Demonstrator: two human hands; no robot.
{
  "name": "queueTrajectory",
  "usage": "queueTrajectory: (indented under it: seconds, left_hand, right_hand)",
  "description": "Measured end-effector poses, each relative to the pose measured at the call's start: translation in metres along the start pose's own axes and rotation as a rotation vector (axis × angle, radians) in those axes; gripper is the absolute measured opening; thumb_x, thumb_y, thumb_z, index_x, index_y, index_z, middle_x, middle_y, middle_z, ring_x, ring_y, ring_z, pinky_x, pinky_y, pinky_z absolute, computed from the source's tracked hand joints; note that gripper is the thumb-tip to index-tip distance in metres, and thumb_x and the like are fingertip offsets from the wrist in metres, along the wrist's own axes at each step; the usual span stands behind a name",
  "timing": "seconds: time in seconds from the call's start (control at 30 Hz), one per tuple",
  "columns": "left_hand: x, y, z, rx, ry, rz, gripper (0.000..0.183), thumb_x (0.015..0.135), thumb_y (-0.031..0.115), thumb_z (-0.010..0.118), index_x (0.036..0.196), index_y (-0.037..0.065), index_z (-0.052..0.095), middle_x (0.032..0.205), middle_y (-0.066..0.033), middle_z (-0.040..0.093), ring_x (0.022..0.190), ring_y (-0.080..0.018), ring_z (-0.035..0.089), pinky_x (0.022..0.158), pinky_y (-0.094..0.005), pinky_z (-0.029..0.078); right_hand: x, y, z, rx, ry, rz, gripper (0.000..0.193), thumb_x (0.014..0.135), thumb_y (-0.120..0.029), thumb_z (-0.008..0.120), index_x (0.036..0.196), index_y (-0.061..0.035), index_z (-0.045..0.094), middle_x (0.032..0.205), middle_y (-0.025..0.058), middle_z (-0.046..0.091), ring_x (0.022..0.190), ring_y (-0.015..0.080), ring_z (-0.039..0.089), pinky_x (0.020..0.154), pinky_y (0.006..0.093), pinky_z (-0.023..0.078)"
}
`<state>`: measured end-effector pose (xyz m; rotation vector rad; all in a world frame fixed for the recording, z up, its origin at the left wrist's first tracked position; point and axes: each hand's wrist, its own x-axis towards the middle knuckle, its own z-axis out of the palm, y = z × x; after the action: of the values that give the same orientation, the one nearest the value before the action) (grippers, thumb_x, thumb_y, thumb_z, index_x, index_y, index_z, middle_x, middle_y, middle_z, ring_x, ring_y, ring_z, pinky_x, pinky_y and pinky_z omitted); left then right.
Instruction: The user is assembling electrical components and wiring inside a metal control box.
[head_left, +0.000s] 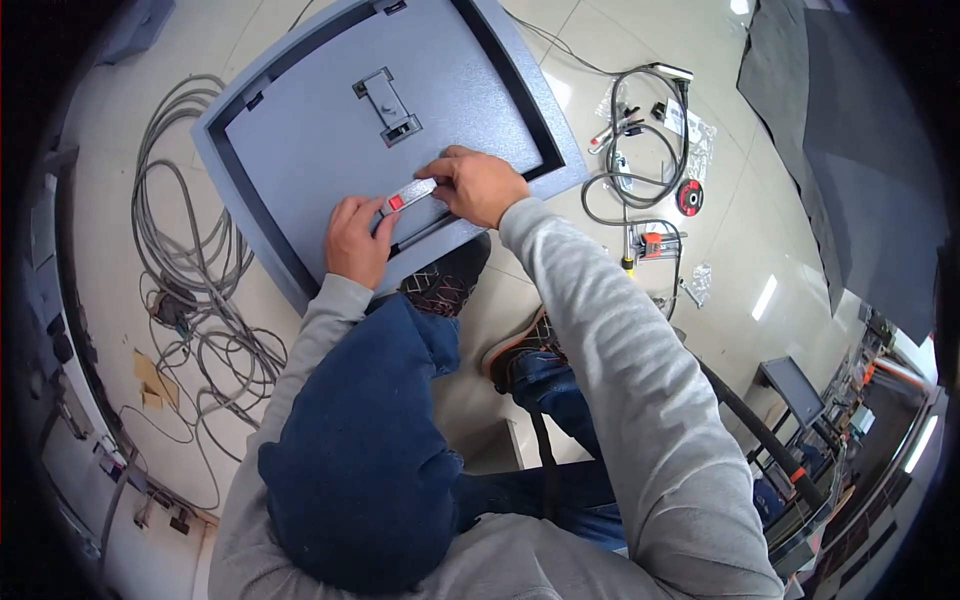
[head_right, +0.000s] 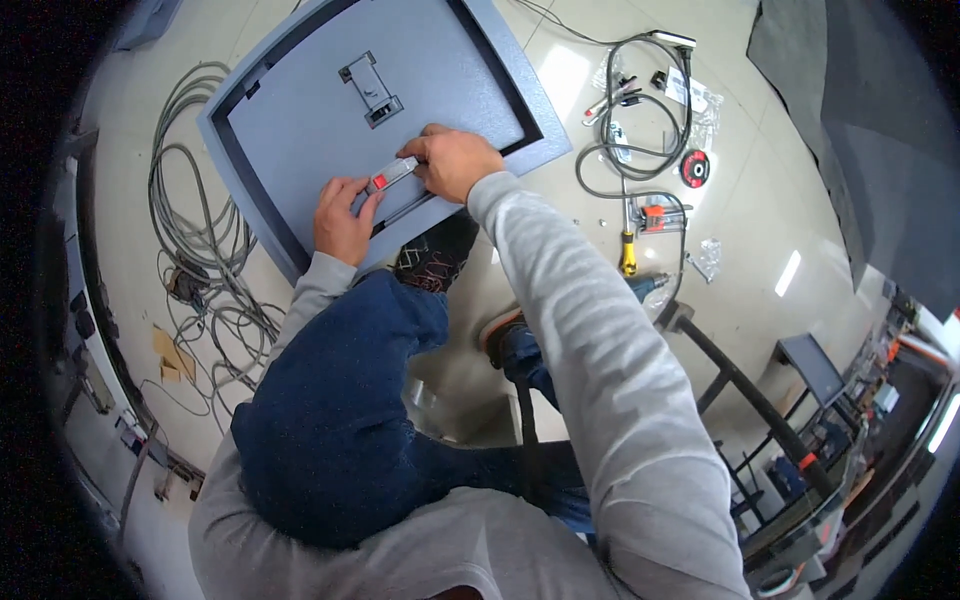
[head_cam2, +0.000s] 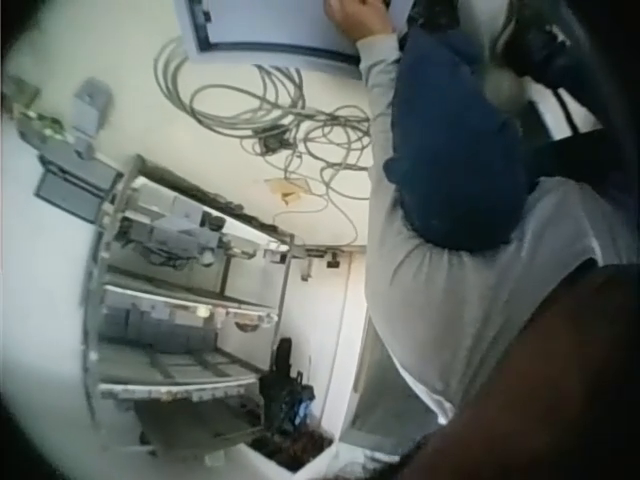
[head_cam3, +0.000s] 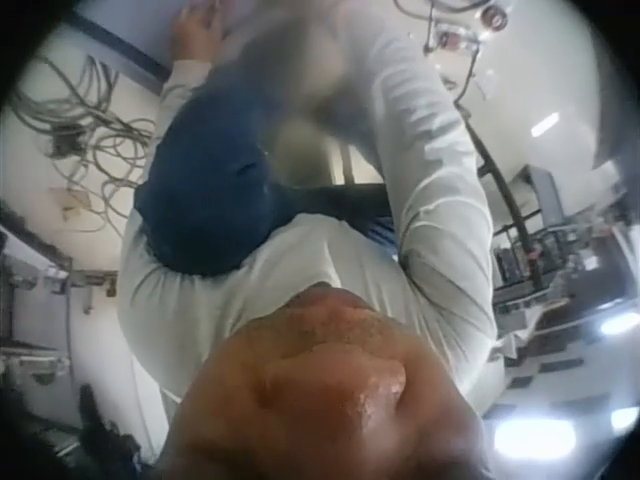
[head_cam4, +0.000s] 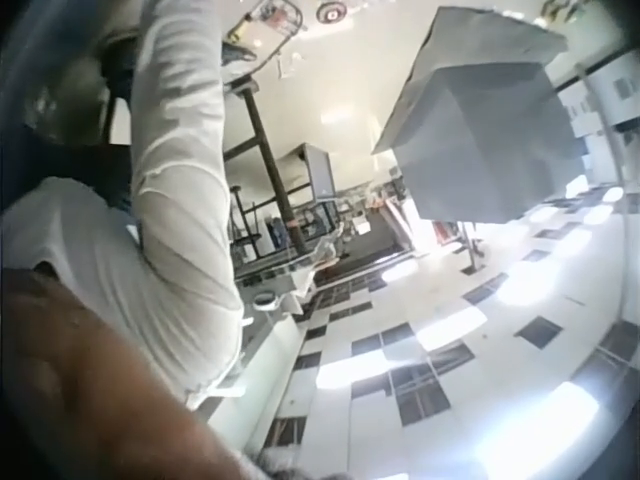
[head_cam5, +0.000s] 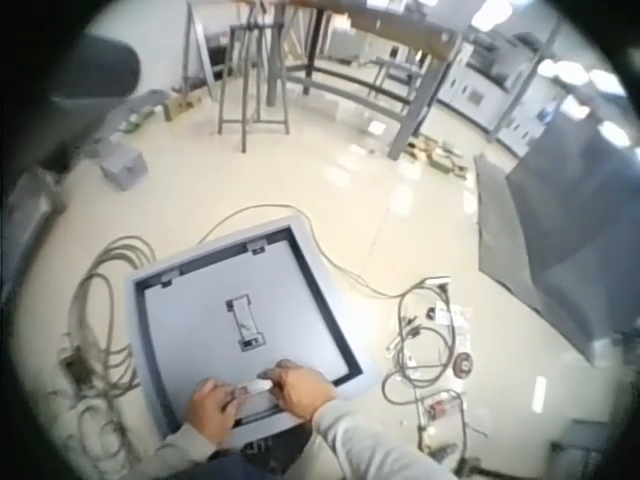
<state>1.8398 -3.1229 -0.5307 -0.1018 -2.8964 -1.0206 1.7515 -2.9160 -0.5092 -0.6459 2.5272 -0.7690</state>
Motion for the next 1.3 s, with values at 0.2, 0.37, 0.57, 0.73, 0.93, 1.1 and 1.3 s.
queueTrajectory:
  seconds: [0.2, 0.37, 0.57, 0.73, 0.93, 1.1, 1.3]
  left_hand:
    - [0.003, 0.000, -0.004, 0.001, -0.044, -0.016, 0.023, 0.081, 0.011, 0.073, 0.101, 0.002, 0.069, 0.095, -0.0088, 0.059, 0.088, -0.0276, 0.057, 0.080, -0.0362, 0.049]
    - [0.002, 0.004, -0.005, 0.048, -0.047, -0.035, 0.021, 0.081, 0.012, 0.073, 0.100, 0.002, 0.070, 0.095, -0.0085, 0.059, 0.089, -0.0269, 0.057, 0.079, -0.0352, 0.048]
    - [0.000, -0.001, -0.006, 0.036, -0.033, -0.050, 0.021, 0.081, 0.012, 0.072, 0.099, 0.002, 0.071, 0.094, -0.0086, 0.059, 0.088, -0.0267, 0.056, 0.079, -0.0351, 0.048]
    - [0.003, 0.007, -0.005, 0.064, 0.005, -0.052, 0.021, 0.081, 0.012, 0.072, 0.099, 0.002, 0.071, 0.093, -0.0087, 0.060, 0.088, -0.0267, 0.056, 0.080, -0.0358, 0.048]
    - [0.004, 0.000, -0.009, 0.018, -0.019, 0.011, 0.021, 0.081, 0.012, 0.072, 0.099, 0.003, 0.071, 0.093, -0.0085, 0.060, 0.087, -0.0266, 0.056, 0.080, -0.0356, 0.048]
    - [-0.001, 0.008, -0.004, 0.074, -0.015, -0.059, 0.026, 0.077, 0.008, 0.074, 0.103, 0.005, 0.071, 0.093, -0.0065, 0.059, 0.084, -0.0256, 0.054, 0.079, -0.0367, 0.046]
    - [0.000, 0.000, -0.004, 0.030, 0.012, -0.007, 0.026, 0.077, 0.009, 0.074, 0.103, 0.006, 0.071, 0.095, -0.0060, 0.060, 0.085, -0.0251, 0.053, 0.080, -0.0362, 0.046]
  right_hand:
    - [0.001, -0.001, 0.000, 0.033, -0.017, 0.020, 0.031, 0.082, -0.008, 0.069, 0.111, -0.0169, 0.073, 0.100, 0.0033, 0.065, 0.086, 0.0219, 0.065, 0.082, 0.0333, 0.053]
    - [0.000, -0.002, -0.001, 0.053, -0.052, 0.051, 0.030, 0.084, -0.010, 0.067, 0.113, -0.0176, 0.072, 0.101, 0.0033, 0.066, 0.090, 0.0234, 0.066, 0.083, 0.0354, 0.053]
    - [0.002, -0.011, -0.001, 0.085, -0.075, 0.128, 0.031, 0.085, -0.010, 0.066, 0.114, -0.0178, 0.072, 0.099, 0.0032, 0.067, 0.090, 0.0233, 0.066, 0.083, 0.0359, 0.053]
    - [0.003, -0.004, -0.005, 0.101, -0.108, 0.117, 0.031, 0.085, -0.010, 0.065, 0.115, -0.0177, 0.071, 0.099, 0.0029, 0.067, 0.088, 0.0229, 0.066, 0.083, 0.0362, 0.053]
    - [0.000, -0.014, -0.005, 0.031, -0.051, 0.128, 0.032, 0.085, -0.009, 0.065, 0.115, -0.0181, 0.072, 0.099, 0.0031, 0.068, 0.087, 0.0227, 0.066, 0.082, 0.0357, 0.054]
    - [0.000, -0.005, -0.002, 0.082, -0.076, 0.082, 0.032, 0.086, -0.009, 0.065, 0.115, -0.0191, 0.072, 0.098, 0.0031, 0.067, 0.087, 0.0232, 0.066, 0.081, 0.0358, 0.054]
    - [-0.002, -0.006, 0.001, 0.061, -0.012, 0.072, 0.031, 0.084, -0.008, 0.069, 0.114, -0.0170, 0.073, 0.094, 0.0030, 0.065, 0.080, 0.0195, 0.063, 0.076, 0.0327, 0.051]
